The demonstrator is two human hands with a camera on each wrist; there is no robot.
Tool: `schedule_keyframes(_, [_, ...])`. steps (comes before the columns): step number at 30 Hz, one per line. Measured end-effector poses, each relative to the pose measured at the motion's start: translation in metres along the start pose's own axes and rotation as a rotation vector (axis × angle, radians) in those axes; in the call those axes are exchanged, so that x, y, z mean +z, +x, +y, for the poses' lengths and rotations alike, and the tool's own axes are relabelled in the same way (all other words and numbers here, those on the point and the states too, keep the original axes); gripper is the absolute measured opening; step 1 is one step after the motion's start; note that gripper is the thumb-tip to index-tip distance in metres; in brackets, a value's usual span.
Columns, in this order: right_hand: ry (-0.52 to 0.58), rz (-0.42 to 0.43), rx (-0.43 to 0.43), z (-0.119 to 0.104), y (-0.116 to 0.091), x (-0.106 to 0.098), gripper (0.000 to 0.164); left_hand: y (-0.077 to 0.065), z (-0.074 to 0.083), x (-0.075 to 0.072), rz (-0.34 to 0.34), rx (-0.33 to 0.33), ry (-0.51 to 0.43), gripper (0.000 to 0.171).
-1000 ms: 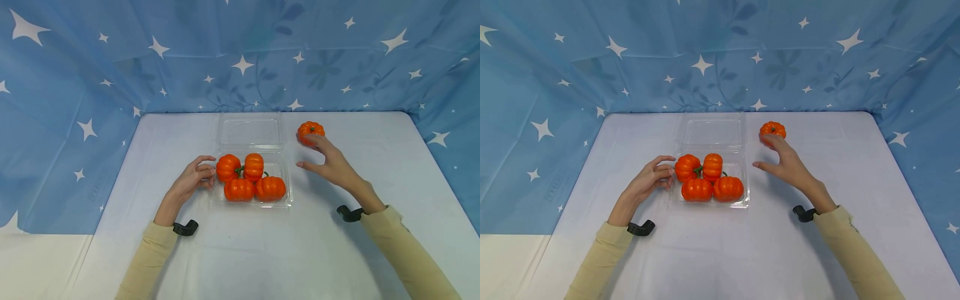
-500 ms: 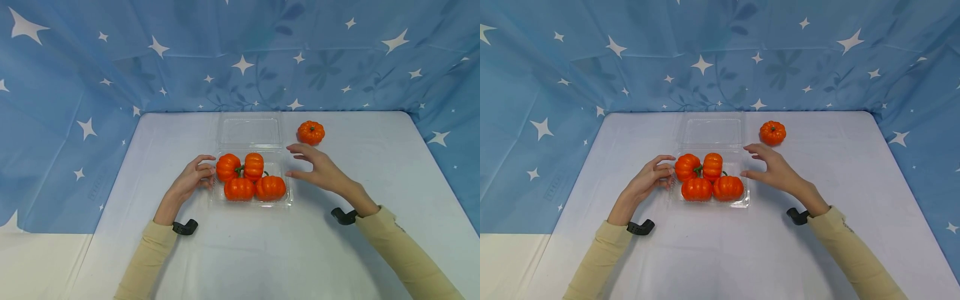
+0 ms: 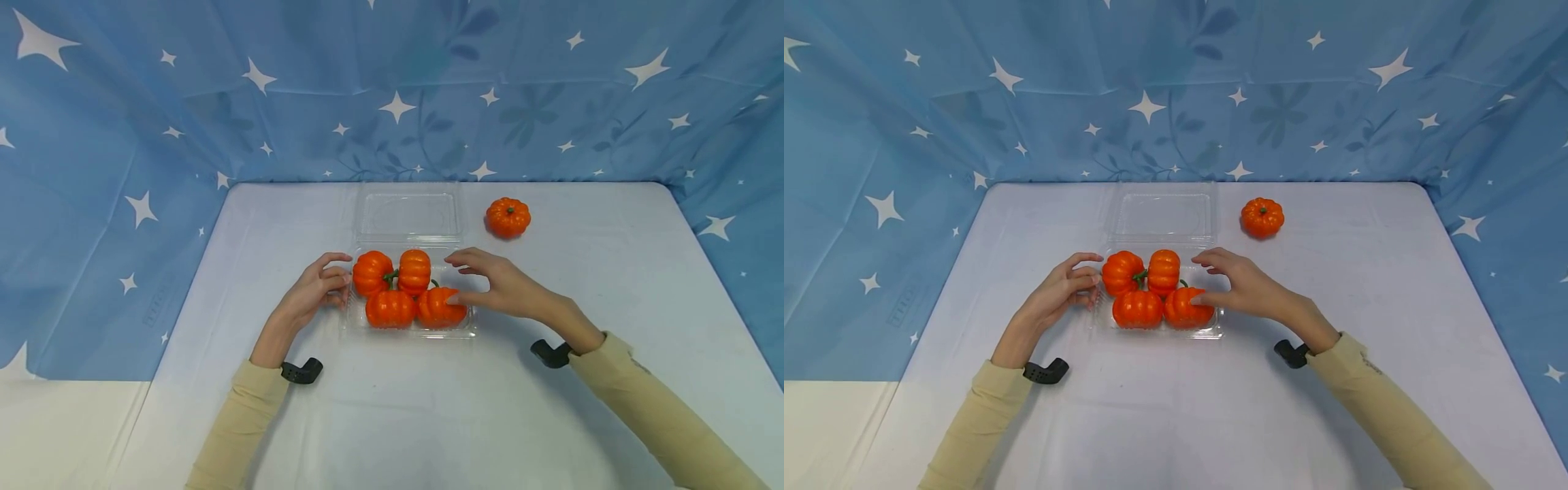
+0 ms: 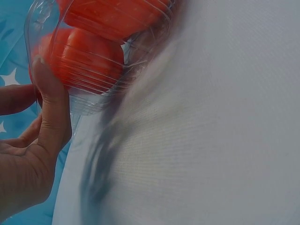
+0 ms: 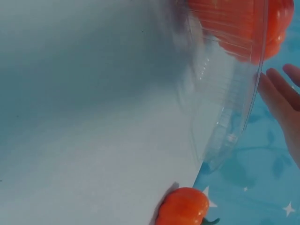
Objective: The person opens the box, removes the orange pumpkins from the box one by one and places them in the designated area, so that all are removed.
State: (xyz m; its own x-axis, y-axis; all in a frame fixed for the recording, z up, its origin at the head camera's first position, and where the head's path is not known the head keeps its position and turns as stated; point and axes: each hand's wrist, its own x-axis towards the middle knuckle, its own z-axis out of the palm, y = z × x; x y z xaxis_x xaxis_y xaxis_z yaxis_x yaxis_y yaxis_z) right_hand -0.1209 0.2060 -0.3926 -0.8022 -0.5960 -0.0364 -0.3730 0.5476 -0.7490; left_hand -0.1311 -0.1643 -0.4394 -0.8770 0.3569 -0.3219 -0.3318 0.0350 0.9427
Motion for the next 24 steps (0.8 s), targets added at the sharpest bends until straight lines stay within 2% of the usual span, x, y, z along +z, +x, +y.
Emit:
schedule_keyframes(7, [-0.050,-0.081,-0.006,-0.005,0.010,0.006,0.068,-0.001,0.000,-0.001,0.014,-0.003,0.004,0.047])
schedule_keyframes(15, [-0.105,-0.158,0.011,-0.007,0.017,0.009,0.064,-0.001,0.000,0.000,-0.001,0.011,0.012,0.047])
schedule_keyframes(24, [-0.178,-0.291,0.057,-0.012,0.022,0.012,0.060,-0.001,-0.002,0.002,0.016,0.015,-0.003,0.045])
